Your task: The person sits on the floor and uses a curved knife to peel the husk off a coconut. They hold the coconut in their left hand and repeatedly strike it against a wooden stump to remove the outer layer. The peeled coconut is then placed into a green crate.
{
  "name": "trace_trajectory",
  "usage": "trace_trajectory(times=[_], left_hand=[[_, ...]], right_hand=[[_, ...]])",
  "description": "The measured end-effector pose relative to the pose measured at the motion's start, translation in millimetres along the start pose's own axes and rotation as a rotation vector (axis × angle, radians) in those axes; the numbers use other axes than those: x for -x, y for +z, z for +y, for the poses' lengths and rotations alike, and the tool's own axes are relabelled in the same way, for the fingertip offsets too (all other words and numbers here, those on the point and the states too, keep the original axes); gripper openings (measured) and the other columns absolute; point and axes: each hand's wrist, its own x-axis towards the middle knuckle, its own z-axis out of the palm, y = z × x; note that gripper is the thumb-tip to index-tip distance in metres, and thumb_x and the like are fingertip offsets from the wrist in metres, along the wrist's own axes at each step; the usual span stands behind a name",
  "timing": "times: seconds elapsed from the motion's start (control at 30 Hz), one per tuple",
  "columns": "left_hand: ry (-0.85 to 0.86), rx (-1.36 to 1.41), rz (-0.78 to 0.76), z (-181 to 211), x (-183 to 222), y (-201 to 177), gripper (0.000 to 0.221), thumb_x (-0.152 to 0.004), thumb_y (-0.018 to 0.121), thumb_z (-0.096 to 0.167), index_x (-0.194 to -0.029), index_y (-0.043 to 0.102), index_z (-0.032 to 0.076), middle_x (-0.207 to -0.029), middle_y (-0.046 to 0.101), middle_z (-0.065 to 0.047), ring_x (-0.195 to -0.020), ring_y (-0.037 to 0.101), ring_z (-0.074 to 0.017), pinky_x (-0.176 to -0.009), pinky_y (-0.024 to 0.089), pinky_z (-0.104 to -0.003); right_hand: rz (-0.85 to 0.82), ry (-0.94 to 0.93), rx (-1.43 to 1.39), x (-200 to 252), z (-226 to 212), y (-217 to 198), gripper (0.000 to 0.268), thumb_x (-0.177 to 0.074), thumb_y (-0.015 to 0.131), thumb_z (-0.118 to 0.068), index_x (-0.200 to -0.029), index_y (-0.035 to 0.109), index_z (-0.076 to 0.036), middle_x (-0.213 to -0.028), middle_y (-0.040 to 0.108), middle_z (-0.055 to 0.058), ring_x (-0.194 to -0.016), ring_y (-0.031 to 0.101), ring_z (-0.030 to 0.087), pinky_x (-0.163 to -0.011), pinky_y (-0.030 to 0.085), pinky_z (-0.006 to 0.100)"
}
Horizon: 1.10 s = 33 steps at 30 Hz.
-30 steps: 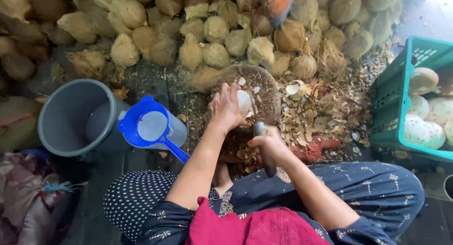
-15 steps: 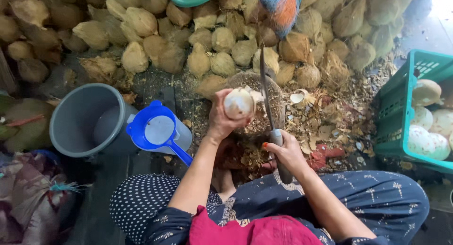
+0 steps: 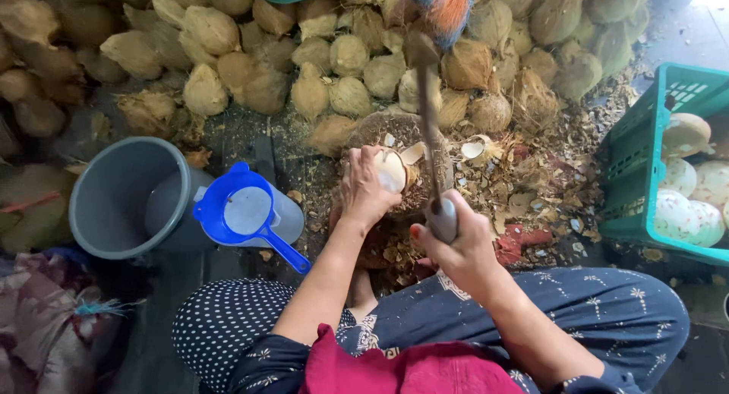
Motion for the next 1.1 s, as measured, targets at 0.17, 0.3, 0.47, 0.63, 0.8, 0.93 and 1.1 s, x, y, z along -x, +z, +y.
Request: trace_trajectory(times=[0.17, 0.3, 0.47, 0.63, 0.8, 0.93, 1.1], left_hand=[[0.054, -0.039, 0.041, 4, 2, -2, 0.088, -0.049, 0.087, 0.004, -0.125, 0.046, 0.017, -0.114, 0.051, -0.017, -0.101, 0.064, -0.0420, -0.075, 0.059, -0.054], [0.101, 0.016, 0.031, -21, 0, 6, 0.084, -0.051, 0.084, 0.010, -0.125, 0.044, 0.015, -0.114, 0.049, -0.017, -0.100, 0.061, -0.0513, -0.073, 0.055, -0.066], [0.063, 0.031, 0.041, -10, 3, 4, 0.080, -0.053, 0.080, 0.005, -0.124, 0.045, 0.015, -0.115, 0.050, -0.016, -0.104, 0.061, -0.0435, -0.077, 0.057, -0.058], [0.065, 0.039, 0.077, -10, 0, 8, 0.082, -0.051, 0.081, 0.003, -0.125, 0.044, 0.014, -0.114, 0.050, -0.018, -0.101, 0.063, -0.0431, -0.075, 0.059, -0.057], [0.111, 0.089, -0.013, -29, -2, 2, 0.084, -0.048, 0.084, 0.019, -0.125, 0.052, 0.022, -0.127, 0.050, -0.009, -0.116, 0.059, -0.0476, -0.091, 0.054, -0.062], [0.062, 0.162, -0.088, -36, 3, -4, 0.087, -0.048, 0.086, 0.018, -0.128, 0.054, 0.028, -0.136, 0.052, -0.003, -0.125, 0.056, -0.0461, -0.099, 0.051, -0.061], [0.044, 0.037, 0.004, 0, 11, -7, 0.078, -0.055, 0.090, 0.017, -0.124, 0.054, 0.025, -0.124, 0.050, -0.013, -0.118, 0.059, -0.0422, -0.094, 0.054, -0.056]], right_hand=[[-0.030, 0.275, -0.091, -6, 80, 38, 0.020, -0.076, 0.075, -0.019, -0.082, 0.062, -0.005, -0.051, 0.054, 0.015, -0.037, 0.055, 0.029, -0.037, 0.044, 0.039], [-0.177, 0.642, -0.220, -11, 77, 39, 0.016, -0.068, 0.074, 0.001, -0.078, 0.062, 0.000, -0.043, 0.056, 0.017, -0.032, 0.060, 0.028, -0.029, 0.045, 0.036], [-0.099, 0.356, -0.142, 0, 2, 10, 0.022, -0.073, 0.075, -0.012, -0.089, 0.062, -0.005, -0.054, 0.061, 0.014, -0.038, 0.059, 0.023, -0.040, 0.051, 0.034], [0.052, 0.042, -0.078, -4, 87, 34, 0.017, -0.078, 0.075, -0.018, -0.081, 0.060, -0.010, -0.049, 0.057, 0.006, -0.040, 0.056, 0.017, -0.041, 0.040, 0.027], [-0.116, 0.827, -0.323, -8, 87, 39, 0.020, -0.068, 0.075, 0.003, -0.081, 0.060, 0.005, -0.044, 0.052, 0.020, -0.031, 0.058, 0.032, -0.032, 0.052, 0.045], [-0.171, 0.782, -0.334, 2, 91, 27, 0.018, -0.069, 0.071, 0.007, -0.083, 0.059, 0.006, -0.044, 0.051, 0.022, -0.027, 0.054, 0.032, -0.030, 0.049, 0.043], [-0.159, 0.615, -0.381, 4, 42, 20, 0.026, -0.075, 0.073, 0.007, -0.095, 0.056, 0.002, -0.047, 0.051, 0.019, -0.032, 0.059, 0.028, -0.043, 0.062, 0.044]])
